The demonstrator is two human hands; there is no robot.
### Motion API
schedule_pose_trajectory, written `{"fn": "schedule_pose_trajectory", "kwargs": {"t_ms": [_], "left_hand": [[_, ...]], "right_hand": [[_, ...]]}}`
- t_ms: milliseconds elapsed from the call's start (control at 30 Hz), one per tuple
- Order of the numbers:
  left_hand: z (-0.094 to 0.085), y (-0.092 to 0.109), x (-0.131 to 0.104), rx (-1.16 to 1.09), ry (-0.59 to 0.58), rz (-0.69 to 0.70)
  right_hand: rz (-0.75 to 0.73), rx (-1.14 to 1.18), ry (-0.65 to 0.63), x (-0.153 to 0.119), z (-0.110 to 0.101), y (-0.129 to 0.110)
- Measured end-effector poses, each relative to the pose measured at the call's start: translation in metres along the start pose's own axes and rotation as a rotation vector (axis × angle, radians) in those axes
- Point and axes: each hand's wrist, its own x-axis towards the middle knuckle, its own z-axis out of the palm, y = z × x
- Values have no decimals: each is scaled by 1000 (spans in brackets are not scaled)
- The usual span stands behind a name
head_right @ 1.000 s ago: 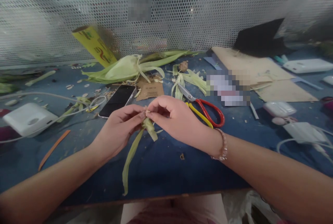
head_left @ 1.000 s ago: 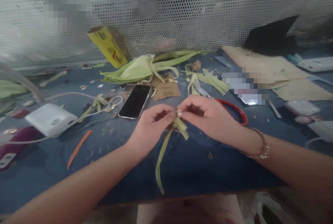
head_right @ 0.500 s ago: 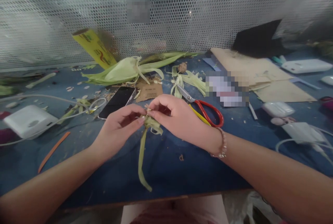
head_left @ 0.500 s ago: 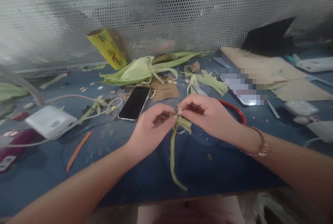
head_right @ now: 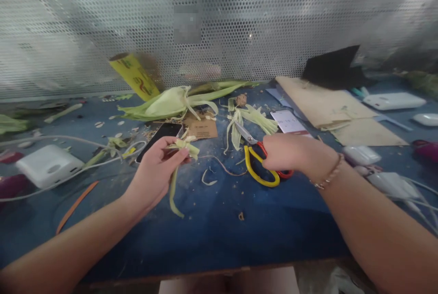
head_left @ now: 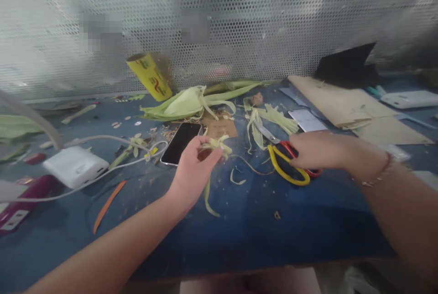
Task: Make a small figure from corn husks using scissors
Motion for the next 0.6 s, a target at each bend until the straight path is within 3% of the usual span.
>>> {"fn": "schedule_pose_trajectory", "kwargs": {"t_ms": [167,267,333,400,500,600], "left_hand": [[0,0,10,-203,64,19],[-2,2,16,-293,163,34],[-5,4,20,-315,217,29],[-8,4,22,-300,243,29],[-12,3,24,-269,244,59],[-14,2,24,-271,237,96]], "right_hand": [[25,-77,-56,3,10,-14],[39,-84,36,10,12,-8],[-17,-53,195,13,8,2],[-13,-47,258,14,1,11],[-17,-61,300,10,-10,14],[-130,54,272,2,-13,3]]}}
